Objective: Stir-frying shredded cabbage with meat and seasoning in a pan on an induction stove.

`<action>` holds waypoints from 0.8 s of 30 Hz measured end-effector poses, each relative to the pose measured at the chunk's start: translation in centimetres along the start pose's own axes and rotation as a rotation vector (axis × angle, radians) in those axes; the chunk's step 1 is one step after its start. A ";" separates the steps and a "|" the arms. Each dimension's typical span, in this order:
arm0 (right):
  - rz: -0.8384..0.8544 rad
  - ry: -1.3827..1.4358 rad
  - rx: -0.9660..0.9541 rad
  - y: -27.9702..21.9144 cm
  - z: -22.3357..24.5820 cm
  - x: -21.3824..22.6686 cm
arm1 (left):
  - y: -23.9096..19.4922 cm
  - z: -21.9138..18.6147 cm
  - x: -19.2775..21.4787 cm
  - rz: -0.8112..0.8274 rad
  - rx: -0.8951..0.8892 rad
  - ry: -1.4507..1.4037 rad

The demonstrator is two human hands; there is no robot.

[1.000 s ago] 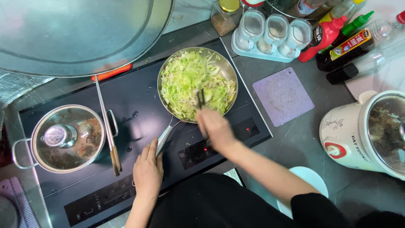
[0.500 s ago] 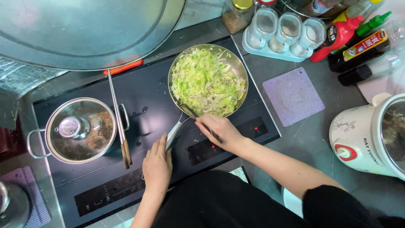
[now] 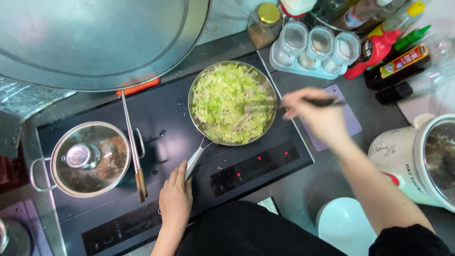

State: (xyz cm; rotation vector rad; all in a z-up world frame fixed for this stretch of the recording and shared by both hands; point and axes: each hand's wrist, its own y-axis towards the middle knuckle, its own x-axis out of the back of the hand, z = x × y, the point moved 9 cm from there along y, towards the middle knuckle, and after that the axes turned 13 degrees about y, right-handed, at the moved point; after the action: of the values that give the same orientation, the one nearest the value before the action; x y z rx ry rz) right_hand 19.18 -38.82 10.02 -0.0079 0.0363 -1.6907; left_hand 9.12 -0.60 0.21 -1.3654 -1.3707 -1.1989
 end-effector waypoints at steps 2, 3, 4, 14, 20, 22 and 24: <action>-0.065 0.058 0.023 3.6 -1.5 3.3 | 0.1 -0.1 0.2 0.001 0.002 -0.001; -0.128 0.119 0.040 5.4 -2.3 5.2 | 0.1 -0.2 0.2 0.009 0.007 0.001; -0.126 0.120 0.045 7.5 -4.5 6.3 | 0.1 -0.1 0.2 0.004 0.007 0.001; 0.018 0.524 -0.433 21.1 -22.0 3.9 | 0.6 0.1 0.5 0.001 0.032 0.036; 0.169 0.388 -0.500 18.2 -16.1 1.1 | 0.6 0.5 -0.1 0.009 0.047 0.060; 0.172 0.338 -0.476 17.2 -13.9 1.2 | 0.7 0.6 -0.2 0.012 0.047 0.068; 0.205 0.331 -0.450 16.5 -12.0 1.2 | 0.9 0.7 -0.2 0.009 0.038 0.066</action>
State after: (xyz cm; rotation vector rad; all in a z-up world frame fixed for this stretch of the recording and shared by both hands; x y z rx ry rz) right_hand 35.04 -41.78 -2.49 -0.0599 0.6436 -1.4339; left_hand 10.03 -0.02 -0.09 -1.2930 -1.3326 -1.1956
